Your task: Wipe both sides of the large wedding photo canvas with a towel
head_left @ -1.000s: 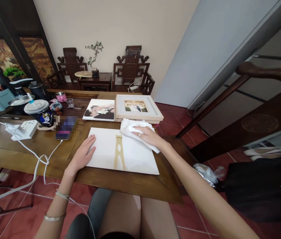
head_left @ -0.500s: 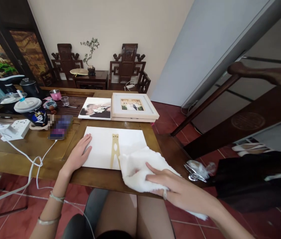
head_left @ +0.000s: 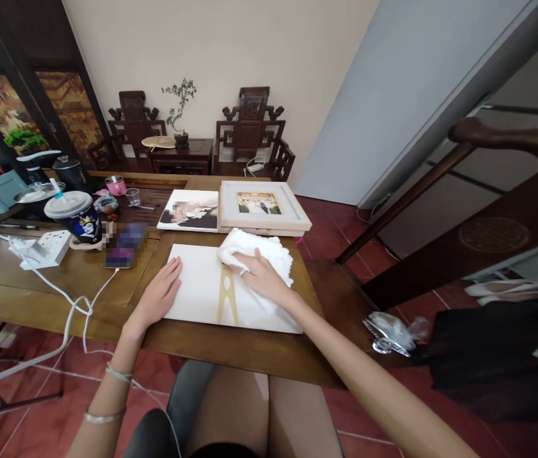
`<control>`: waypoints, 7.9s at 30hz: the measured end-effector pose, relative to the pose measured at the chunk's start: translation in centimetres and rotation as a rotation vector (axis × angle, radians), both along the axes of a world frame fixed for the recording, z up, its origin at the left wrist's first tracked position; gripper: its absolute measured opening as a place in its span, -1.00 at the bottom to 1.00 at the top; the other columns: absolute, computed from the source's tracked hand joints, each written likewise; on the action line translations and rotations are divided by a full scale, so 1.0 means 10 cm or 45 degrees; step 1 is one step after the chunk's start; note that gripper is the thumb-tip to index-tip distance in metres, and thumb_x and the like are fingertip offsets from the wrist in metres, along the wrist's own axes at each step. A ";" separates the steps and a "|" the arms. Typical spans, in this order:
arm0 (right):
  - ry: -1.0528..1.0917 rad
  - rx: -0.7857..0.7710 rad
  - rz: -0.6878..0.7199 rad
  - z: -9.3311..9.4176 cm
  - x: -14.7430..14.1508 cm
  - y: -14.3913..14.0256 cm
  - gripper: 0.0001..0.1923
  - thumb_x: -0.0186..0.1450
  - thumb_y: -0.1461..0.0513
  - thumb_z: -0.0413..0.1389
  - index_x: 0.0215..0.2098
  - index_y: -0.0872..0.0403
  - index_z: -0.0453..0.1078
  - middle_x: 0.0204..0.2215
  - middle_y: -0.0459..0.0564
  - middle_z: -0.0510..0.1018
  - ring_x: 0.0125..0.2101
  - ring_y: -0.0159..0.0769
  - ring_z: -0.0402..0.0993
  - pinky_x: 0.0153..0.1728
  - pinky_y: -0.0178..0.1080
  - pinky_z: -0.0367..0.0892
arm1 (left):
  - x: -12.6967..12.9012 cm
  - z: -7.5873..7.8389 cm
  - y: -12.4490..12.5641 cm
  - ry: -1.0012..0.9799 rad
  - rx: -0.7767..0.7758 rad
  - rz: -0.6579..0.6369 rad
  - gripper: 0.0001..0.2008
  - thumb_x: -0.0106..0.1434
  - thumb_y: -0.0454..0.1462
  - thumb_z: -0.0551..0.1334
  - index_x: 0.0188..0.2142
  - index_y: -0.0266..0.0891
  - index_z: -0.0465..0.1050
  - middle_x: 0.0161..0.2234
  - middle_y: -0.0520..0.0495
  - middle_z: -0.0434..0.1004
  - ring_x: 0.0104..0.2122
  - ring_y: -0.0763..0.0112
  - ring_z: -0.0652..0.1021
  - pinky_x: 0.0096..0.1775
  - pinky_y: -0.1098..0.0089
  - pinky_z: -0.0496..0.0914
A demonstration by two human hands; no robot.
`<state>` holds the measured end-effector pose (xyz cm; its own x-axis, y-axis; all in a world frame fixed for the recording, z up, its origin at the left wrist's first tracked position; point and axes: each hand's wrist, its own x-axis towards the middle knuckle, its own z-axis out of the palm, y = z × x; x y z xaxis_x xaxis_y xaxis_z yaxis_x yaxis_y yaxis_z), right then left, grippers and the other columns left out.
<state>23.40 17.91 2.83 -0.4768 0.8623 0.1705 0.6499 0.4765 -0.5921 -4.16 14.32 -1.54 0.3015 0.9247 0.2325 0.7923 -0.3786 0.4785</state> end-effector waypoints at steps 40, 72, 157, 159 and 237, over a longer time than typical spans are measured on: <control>-0.496 -0.070 0.433 0.21 0.00 -1.17 -0.19 -0.08 0.58 -0.15 0.06 -0.02 0.36 0.34 -0.18 -0.01 0.31 0.18 -0.41 0.19 0.41 -0.22 | 0.03 0.03 -0.03 -0.065 -0.008 0.008 -0.48 0.37 -0.13 -0.06 0.26 -0.28 0.15 0.31 -0.17 0.08 0.30 0.20 0.11 0.28 0.08 0.02; -0.496 0.019 0.338 0.14 -0.25 -0.51 -0.26 0.00 0.59 -0.12 0.09 0.02 0.31 0.32 -0.08 0.08 0.32 0.11 -0.35 0.20 0.35 -0.22 | 0.00 -0.01 0.00 -0.062 -0.013 0.010 -0.46 0.38 -0.13 -0.08 0.25 -0.38 0.15 0.30 -0.22 0.08 0.30 0.24 0.10 0.28 0.13 0.00; -0.499 0.123 0.049 -0.12 0.58 -0.57 -0.38 0.00 0.55 -0.14 -0.02 0.18 0.39 0.23 0.23 0.23 0.32 -0.08 -0.18 0.27 0.16 -0.16 | 0.04 0.05 -0.07 -0.225 0.014 0.031 -0.53 0.35 -0.14 0.02 0.16 -0.32 0.31 0.23 -0.23 0.24 0.26 0.20 0.21 0.26 0.10 0.08; -0.476 0.120 0.080 -0.11 0.60 -0.68 -0.38 -0.01 0.55 -0.14 -0.04 0.13 0.40 0.26 0.18 0.20 0.32 -0.10 -0.20 0.27 0.16 -0.18 | 0.04 0.05 -0.07 -0.225 0.011 0.031 -0.53 0.35 -0.14 0.01 0.16 -0.30 0.30 0.24 -0.22 0.23 0.26 0.19 0.21 0.26 0.08 0.08; -0.263 0.154 -0.103 -0.20 0.38 0.03 -0.40 0.03 0.50 -0.15 -0.01 0.14 0.39 0.09 0.17 0.43 0.30 0.02 -0.11 0.19 0.36 -0.26 | 0.02 0.07 -0.07 -0.106 -0.001 -0.003 -0.48 0.35 -0.10 0.00 0.24 -0.25 0.17 0.29 -0.17 0.13 0.29 0.21 0.14 0.27 0.09 0.05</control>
